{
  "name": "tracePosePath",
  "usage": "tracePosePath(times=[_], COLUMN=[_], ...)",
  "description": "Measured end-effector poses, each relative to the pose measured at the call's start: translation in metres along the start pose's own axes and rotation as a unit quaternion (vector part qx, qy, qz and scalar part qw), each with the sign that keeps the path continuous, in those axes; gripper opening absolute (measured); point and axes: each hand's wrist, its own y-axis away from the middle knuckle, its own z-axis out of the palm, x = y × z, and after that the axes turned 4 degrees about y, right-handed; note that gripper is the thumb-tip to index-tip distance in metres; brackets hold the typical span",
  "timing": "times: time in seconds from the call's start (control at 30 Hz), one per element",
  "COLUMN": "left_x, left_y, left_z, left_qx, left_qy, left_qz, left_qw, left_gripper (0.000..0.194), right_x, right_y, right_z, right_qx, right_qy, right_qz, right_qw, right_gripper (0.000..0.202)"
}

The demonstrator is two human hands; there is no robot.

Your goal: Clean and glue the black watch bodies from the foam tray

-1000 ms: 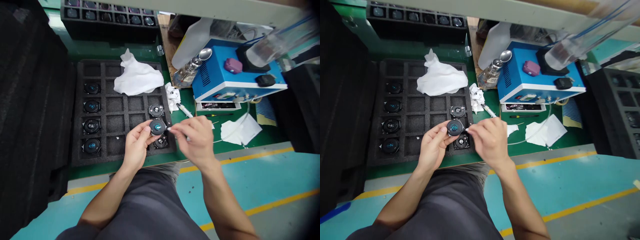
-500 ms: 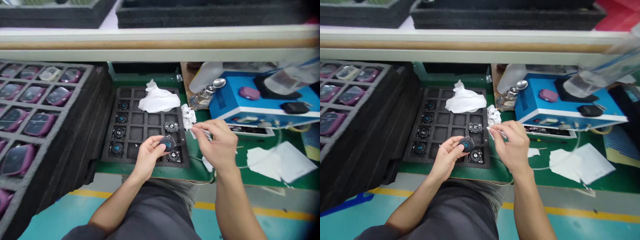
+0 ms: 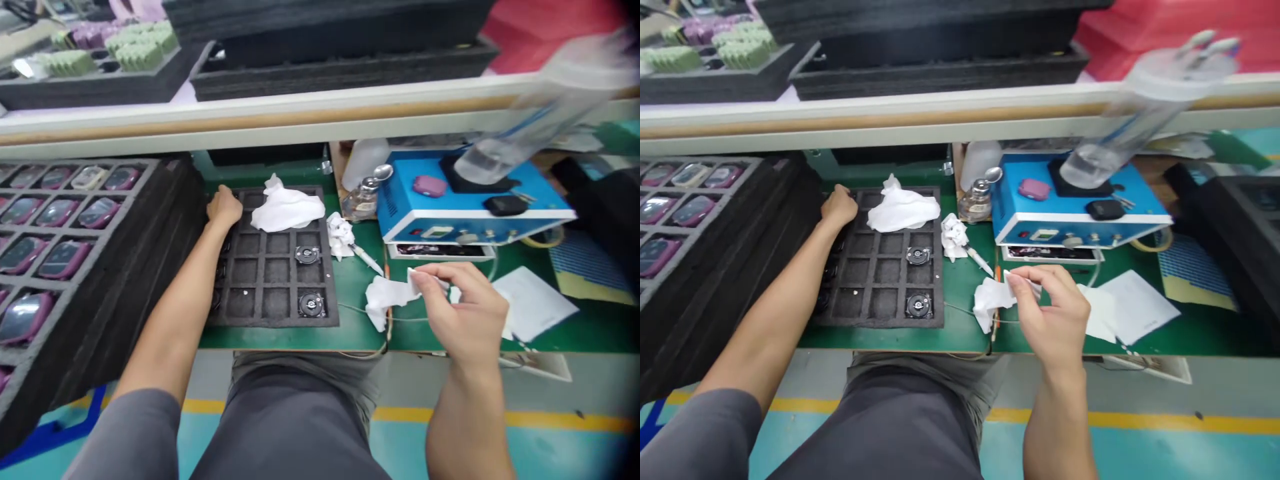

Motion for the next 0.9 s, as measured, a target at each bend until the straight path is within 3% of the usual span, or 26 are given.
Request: tracePosePath(times=[0.17, 0.3, 0.37, 0.43, 0.5, 0.57, 0.73, 0.83, 0.9], left_x=[-0.007, 0.005, 0.020, 0.036, 0.046, 0.051, 0.042, 0.033, 0.027], left_y=[0.008, 0.041, 0.071, 0.101, 0.125, 0.136, 0.143, 0.166, 0.189], left_z=[-0.001, -0.011, -0.011, -0.005, 0.005, 0.015, 0.020, 0.015, 0.014], left_qx=[0.033, 0.102, 0.054, -0.068, -0.162, -0.195, -0.188, -0.183, -0.195], left_qy=[-0.044, -0.014, 0.028, 0.054, 0.050, 0.045, 0.126, 0.289, 0.436], left_qz=[0.038, 0.128, 0.219, 0.314, 0.347, 0.351, 0.317, 0.228, 0.155], left_qw=[0.998, 0.986, 0.974, 0.945, 0.922, 0.915, 0.921, 0.912, 0.865], left_gripper=[0.046, 0.048, 0.038, 0.031, 0.029, 0.028, 0.017, 0.020, 0.025], right_x=[0.010, 0.004, 0.002, 0.000, -0.001, -0.003, -0.019, -0.037, -0.050], right_y=[0.004, 0.005, 0.004, 0.001, -0.001, 0.000, 0.012, 0.021, 0.025], right_z=[-0.014, 0.011, 0.029, 0.042, 0.049, 0.047, 0.037, 0.043, 0.052], right_qx=[-0.009, -0.059, -0.090, -0.127, -0.147, -0.131, -0.082, -0.069, -0.067], right_qy=[0.008, -0.023, -0.025, -0.003, 0.026, 0.038, 0.000, -0.053, -0.081], right_qz=[0.034, 0.033, 0.022, 0.001, -0.020, -0.025, 0.012, -0.004, -0.027], right_qw=[0.999, 0.997, 0.995, 0.992, 0.989, 0.990, 0.997, 0.996, 0.994], right_gripper=[0.009, 0.008, 0.008, 0.010, 0.013, 0.015, 0.015, 0.013, 0.010])
